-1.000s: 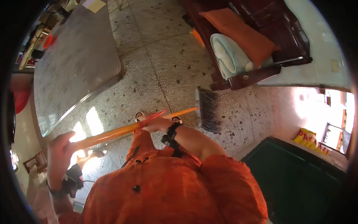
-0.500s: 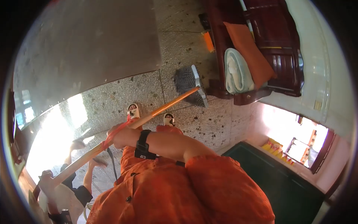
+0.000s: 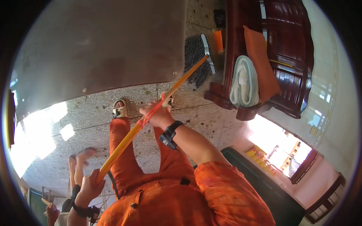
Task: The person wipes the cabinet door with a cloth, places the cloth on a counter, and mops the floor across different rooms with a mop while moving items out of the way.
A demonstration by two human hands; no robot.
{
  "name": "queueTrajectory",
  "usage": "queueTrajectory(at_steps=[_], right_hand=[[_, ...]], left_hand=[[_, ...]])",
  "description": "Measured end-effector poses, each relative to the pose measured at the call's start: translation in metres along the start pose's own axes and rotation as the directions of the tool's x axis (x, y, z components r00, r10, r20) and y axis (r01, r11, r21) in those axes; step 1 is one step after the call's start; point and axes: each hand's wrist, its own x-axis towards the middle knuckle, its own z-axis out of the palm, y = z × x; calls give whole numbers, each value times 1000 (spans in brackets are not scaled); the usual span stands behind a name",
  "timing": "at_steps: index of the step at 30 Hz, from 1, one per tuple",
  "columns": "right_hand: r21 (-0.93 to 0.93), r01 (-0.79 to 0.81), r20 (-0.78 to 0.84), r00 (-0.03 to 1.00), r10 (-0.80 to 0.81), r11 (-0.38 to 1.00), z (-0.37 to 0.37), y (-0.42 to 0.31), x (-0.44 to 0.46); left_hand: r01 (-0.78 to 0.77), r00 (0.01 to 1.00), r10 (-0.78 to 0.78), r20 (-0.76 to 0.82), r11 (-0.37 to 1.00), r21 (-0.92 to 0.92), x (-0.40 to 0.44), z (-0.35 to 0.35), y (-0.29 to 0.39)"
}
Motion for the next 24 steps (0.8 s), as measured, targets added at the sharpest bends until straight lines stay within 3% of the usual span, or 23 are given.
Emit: queueTrajectory(at_steps=[3,7,11,14,21,24], right_hand=[[-44,-21,75,997,25,999,15,60,-7],[-41,26,51,998,-24,999,40,122,-21],[-30,-10,216,976,16,1000,28,155,-47],[-170,-1,350,935,62,985,12,168,-56],[-245,79,333,943,7,966,21,217,-59],[-206,54,259,966,1,977,26,226,-62]], left_hand=[[-70,997,69,-21,997,-38,52,33,25],[-1,1000,3,21,997,-83,91,85,39],[-57,996,44,-78,984,-169,102,147,69],[-93,991,64,-114,958,-270,111,176,85],[-110,990,73,-122,936,-334,139,210,106],[-52,999,52,-7,969,-241,147,210,110]])
